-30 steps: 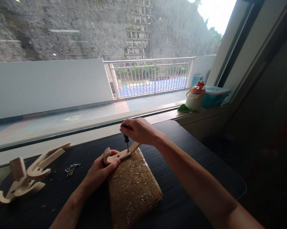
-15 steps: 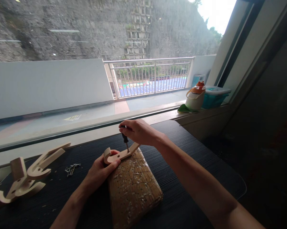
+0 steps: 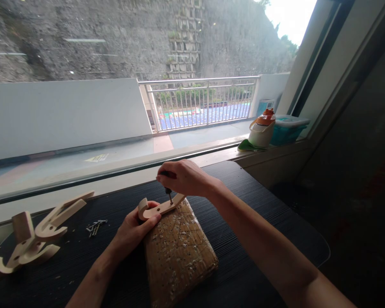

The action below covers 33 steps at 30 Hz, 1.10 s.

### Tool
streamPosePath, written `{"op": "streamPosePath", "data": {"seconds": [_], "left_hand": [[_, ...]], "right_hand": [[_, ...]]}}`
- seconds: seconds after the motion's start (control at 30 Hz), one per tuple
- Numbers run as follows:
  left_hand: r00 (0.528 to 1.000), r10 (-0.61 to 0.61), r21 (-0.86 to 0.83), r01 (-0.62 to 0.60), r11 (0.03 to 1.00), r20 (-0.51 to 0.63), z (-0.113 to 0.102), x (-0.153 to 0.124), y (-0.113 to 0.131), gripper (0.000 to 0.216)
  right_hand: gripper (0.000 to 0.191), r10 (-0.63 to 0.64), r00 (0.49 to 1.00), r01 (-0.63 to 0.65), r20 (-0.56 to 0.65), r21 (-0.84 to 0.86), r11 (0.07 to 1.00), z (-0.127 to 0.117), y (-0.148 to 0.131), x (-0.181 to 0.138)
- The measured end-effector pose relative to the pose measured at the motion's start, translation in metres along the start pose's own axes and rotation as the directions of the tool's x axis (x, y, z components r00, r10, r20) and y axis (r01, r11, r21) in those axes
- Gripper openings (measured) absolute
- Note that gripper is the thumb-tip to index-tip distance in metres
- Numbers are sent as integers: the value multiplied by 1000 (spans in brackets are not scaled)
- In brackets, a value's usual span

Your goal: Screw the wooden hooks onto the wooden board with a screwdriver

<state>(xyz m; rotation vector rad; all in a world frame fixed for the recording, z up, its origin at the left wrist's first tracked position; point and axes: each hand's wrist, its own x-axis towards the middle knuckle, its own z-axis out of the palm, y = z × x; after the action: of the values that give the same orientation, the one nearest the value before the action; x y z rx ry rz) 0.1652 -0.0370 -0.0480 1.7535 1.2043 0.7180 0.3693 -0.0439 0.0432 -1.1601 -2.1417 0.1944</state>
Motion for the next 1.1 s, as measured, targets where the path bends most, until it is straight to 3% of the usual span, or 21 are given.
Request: {"op": "streamPosePath", "data": {"seconds": [0.33, 0.6, 0.97, 1.1], "left_hand": [[1000, -5, 14, 5, 1000, 1, -1, 0, 0, 49], [1000, 0, 6, 0, 1000, -3, 0, 0, 0, 48], [1000, -3, 23, 3, 1000, 2, -1, 0, 1, 48], [1000, -6, 21, 6, 1000, -1, 0, 0, 0, 50]], "right_hand": [[26, 83, 995, -87, -47, -102, 991, 1, 1, 1], [26, -59, 994, 51, 87, 91, 995, -6, 2, -1], [27, 57, 997, -58, -44, -40, 997, 3, 0, 1], [23, 19, 999, -19, -28, 13, 1000, 2, 0, 0]]}}
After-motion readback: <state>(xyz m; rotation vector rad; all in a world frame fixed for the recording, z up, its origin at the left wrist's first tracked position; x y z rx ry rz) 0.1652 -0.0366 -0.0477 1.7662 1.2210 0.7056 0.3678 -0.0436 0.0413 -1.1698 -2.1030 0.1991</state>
